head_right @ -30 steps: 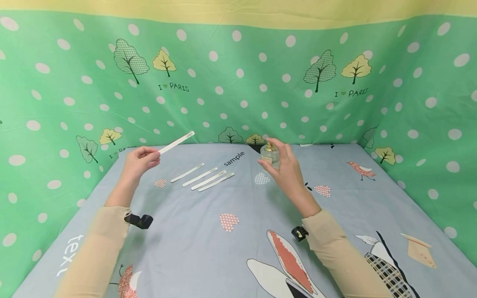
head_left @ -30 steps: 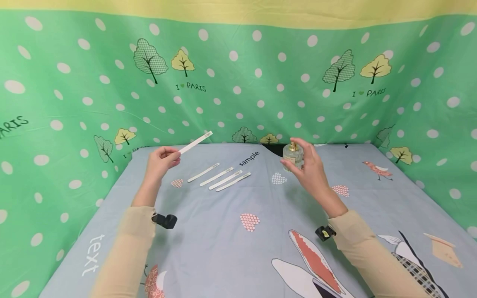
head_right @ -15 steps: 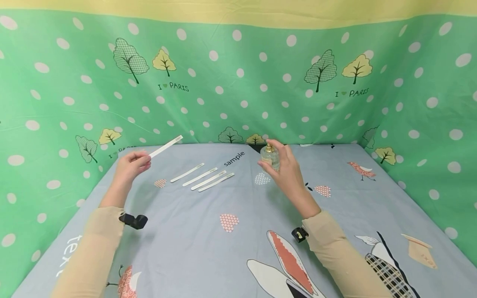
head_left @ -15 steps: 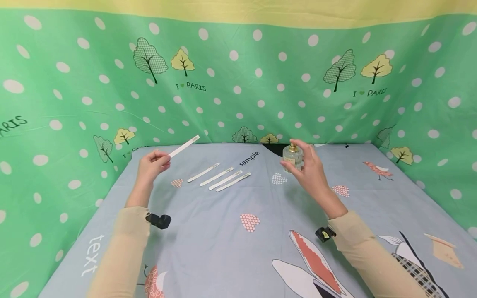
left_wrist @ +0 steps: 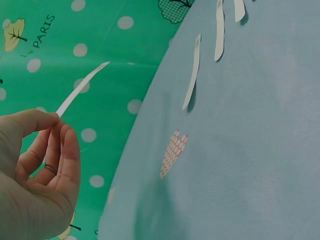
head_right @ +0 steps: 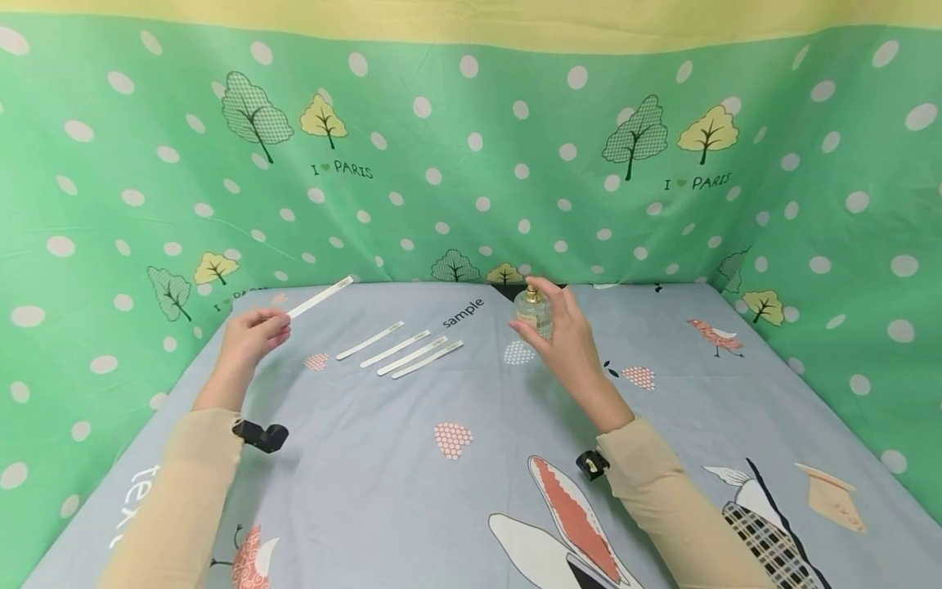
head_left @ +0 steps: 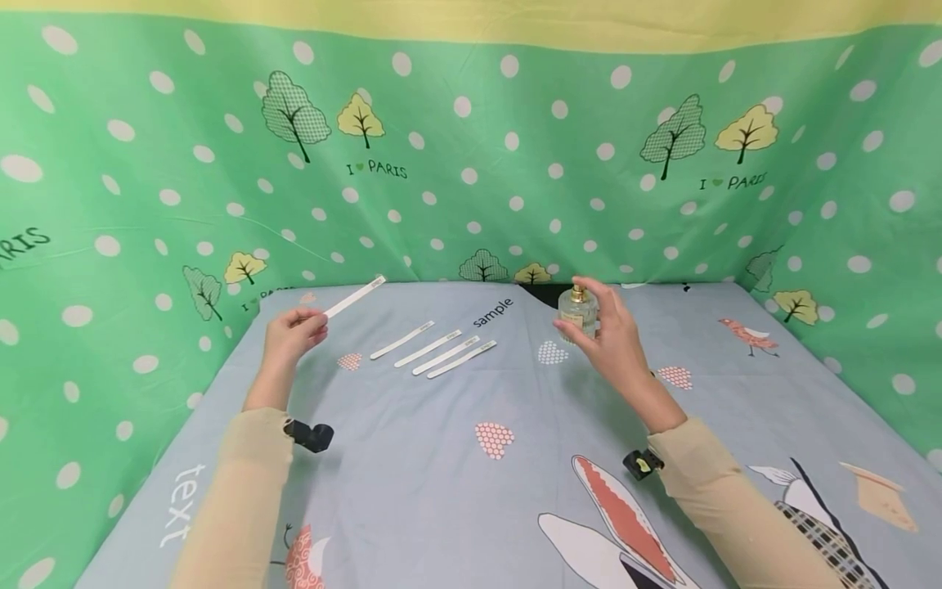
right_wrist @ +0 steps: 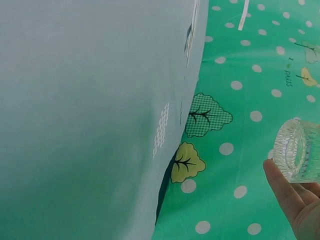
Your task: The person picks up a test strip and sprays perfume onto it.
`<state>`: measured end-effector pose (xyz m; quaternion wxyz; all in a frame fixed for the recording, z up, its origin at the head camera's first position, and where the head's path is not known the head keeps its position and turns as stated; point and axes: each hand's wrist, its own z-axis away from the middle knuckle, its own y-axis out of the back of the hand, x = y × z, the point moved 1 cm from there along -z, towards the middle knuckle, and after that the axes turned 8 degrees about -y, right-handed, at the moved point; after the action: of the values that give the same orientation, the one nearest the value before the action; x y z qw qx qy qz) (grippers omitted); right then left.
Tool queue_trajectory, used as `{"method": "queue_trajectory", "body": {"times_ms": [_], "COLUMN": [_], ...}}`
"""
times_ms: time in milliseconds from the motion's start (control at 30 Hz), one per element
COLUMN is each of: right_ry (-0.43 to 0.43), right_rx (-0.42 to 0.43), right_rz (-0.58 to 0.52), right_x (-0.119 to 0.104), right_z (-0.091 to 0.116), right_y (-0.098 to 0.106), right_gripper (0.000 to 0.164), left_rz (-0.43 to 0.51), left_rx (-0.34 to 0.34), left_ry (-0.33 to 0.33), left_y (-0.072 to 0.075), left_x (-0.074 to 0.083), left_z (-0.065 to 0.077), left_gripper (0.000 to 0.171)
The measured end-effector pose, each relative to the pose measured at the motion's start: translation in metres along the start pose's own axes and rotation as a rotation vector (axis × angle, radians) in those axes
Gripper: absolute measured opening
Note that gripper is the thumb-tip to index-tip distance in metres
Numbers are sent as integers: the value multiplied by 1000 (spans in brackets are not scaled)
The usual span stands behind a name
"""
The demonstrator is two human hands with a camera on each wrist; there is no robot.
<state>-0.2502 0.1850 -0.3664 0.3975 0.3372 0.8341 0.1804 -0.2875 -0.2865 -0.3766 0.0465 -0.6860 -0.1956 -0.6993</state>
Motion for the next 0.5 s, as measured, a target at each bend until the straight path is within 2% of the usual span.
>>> {"method": "queue_trajectory", "body": {"times_ms": [500], "right_ry": [-8], "right_rx": [-9], "right_rz": [6], "right_x": [3], "right_z": [1], "right_y": [-2], "right_gripper": [72], "left_rz": [69], "left_rx": [-64], "left_ry": [40], "left_y": [-4], "left_x": [-8], "left_z": [0], "left_gripper": [13]}}
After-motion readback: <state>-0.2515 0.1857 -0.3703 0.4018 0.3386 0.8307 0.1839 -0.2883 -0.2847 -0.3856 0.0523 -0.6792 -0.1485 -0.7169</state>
